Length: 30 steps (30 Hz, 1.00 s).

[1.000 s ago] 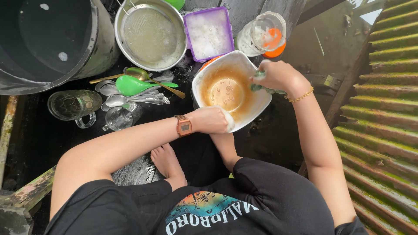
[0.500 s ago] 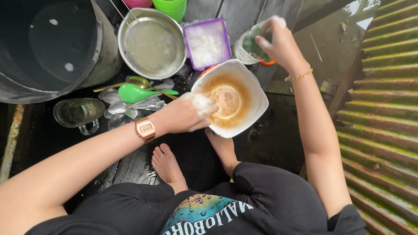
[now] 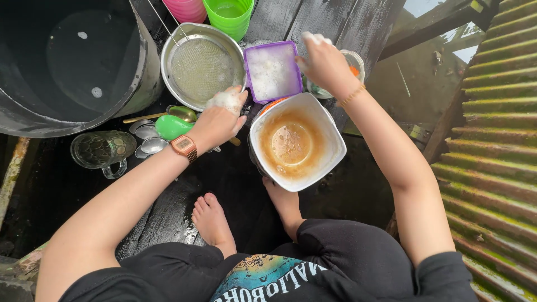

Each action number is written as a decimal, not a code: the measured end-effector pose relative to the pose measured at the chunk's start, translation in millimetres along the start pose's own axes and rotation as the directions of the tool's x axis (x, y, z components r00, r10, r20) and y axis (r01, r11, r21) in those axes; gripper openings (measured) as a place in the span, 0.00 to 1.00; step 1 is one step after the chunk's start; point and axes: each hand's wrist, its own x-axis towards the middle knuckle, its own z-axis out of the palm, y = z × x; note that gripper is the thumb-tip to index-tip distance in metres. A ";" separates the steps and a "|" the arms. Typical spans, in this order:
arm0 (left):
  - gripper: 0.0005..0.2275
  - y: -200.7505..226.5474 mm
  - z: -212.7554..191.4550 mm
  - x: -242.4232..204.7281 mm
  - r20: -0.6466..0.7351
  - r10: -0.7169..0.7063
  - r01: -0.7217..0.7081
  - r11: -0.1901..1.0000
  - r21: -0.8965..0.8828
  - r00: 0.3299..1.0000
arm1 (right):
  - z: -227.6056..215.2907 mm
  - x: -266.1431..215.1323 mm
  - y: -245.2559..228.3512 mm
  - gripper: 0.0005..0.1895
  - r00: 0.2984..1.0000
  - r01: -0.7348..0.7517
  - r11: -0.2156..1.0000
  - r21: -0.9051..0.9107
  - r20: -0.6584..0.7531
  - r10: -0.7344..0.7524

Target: Washing various bowls, containers, and cups with a sponge and soapy water.

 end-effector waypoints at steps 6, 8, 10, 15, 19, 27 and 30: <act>0.29 -11.8 10.7 2.7 0.058 -0.042 0.040 0.999 0.035 0.997 | 14.7 32.3 41.2 0.12 0.984 -0.115 0.991 -0.071 0.127 0.123; 0.29 -17.4 11.8 3.1 0.059 -0.035 0.033 0.999 0.026 0.998 | -12.3 31.9 48.9 0.09 0.987 -0.117 0.992 -0.052 0.106 0.122; 0.29 -22.5 13.2 1.9 0.069 -0.054 0.054 0.998 0.011 0.996 | -48.3 30.1 51.5 0.07 0.987 -0.149 0.987 0.055 0.062 0.145; 0.29 -28.9 18.5 8.6 0.071 -0.031 0.025 0.997 0.078 0.997 | -72.7 16.7 18.9 0.08 0.934 -0.319 0.916 0.242 0.242 0.261; 0.33 -31.4 24.1 14.7 0.068 0.010 -0.024 0.980 0.198 0.998 | -27.2 24.8 5.6 0.14 0.984 -0.104 0.981 0.165 0.160 0.077; 0.40 -26.9 37.1 9.7 0.124 -0.020 -0.009 0.973 0.229 0.992 | 51.6 63.6 26.2 0.18 0.710 -0.432 0.890 -0.145 0.553 0.435; 0.40 -28.3 39.2 8.8 0.133 -0.014 -0.016 0.975 0.221 0.991 | 35.0 71.5 5.6 0.16 0.619 -0.547 0.833 -0.086 0.627 0.472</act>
